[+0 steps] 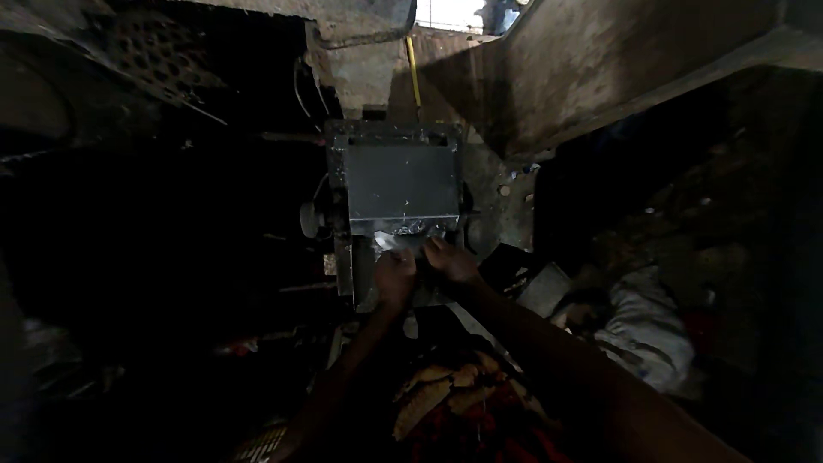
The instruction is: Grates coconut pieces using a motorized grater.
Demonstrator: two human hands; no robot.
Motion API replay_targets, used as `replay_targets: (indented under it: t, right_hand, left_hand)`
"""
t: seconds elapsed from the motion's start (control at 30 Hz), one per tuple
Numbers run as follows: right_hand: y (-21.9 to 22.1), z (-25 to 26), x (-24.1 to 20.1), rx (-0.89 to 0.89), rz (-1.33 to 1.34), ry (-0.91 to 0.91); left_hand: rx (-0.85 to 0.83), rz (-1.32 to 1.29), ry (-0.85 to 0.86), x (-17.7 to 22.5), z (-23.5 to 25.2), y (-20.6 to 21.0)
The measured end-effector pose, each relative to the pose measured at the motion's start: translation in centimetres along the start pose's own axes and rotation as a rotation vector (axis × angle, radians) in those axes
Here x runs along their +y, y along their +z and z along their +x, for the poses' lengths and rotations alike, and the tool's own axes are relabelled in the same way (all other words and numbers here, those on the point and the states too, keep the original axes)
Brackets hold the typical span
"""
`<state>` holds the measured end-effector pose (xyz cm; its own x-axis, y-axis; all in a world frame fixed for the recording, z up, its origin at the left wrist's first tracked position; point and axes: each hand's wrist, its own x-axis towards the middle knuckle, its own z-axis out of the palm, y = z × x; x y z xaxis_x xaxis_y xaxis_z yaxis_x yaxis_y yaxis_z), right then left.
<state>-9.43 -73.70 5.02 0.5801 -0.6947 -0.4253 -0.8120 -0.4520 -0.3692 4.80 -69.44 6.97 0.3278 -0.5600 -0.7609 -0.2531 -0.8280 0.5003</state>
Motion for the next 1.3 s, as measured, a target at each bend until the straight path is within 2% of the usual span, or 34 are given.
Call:
replay_targets:
  t: [0.07, 0.17, 0.23, 0.33, 0.43, 0.53, 0.63, 0.77, 0.87, 1.07, 1.3]
  right_hand:
    - [-0.3, -0.1, 0.0, 0.025, -0.052, -0.073]
    - [-2.0, -1.1, 0.4, 0.182, -0.130, -0.183]
    - [-3.4, -2.5, 1.0, 0.113, -0.111, -0.225]
    - [-4.1, -3.7, 2.5, 0.006, 0.019, -0.280]
    - [-4.1, -4.3, 2.0, -0.050, 0.143, -0.257]
    - [-4.9, -4.3, -0.3, 0.007, 0.175, -0.260]
    - [-5.3, -3.9, -2.4, -0.044, 0.150, -0.192]
    - [-4.0, -3.5, -3.6, -0.017, 0.173, -0.160]
    - [-3.0, -3.5, -4.5, -0.062, 0.218, -0.126]
    - [-2.1, -3.0, -5.2, -0.130, 0.192, -0.042]
    - [-1.9, -2.7, -5.4, -0.062, 0.179, 0.002]
  left_hand:
    - [-0.039, 0.024, -0.037, 0.0, 0.2, -0.2]
    - [-0.167, 0.003, 0.021, -1.3, 0.5, -2.0]
    - [-0.311, -0.040, 0.038, -2.4, 0.7, -3.2]
    - [-0.378, -0.347, -0.088, -3.7, 0.8, -2.8]
    - [-0.338, -0.431, -0.051, -4.3, -0.2, -2.2]
    - [-0.266, -0.535, 0.087, -4.7, -2.5, -1.8]
    - [-0.182, -0.557, 0.139, -4.7, -4.4, -1.5]
    - [-0.155, -0.585, 0.202, -5.9, -4.4, -0.8]
    - [-0.126, -0.594, 0.215, -6.6, -4.4, -0.3]
    - [0.065, -0.684, 0.204, -6.9, -3.9, 0.3]
    - [0.024, -0.602, 0.160, -6.5, -2.8, -0.3]
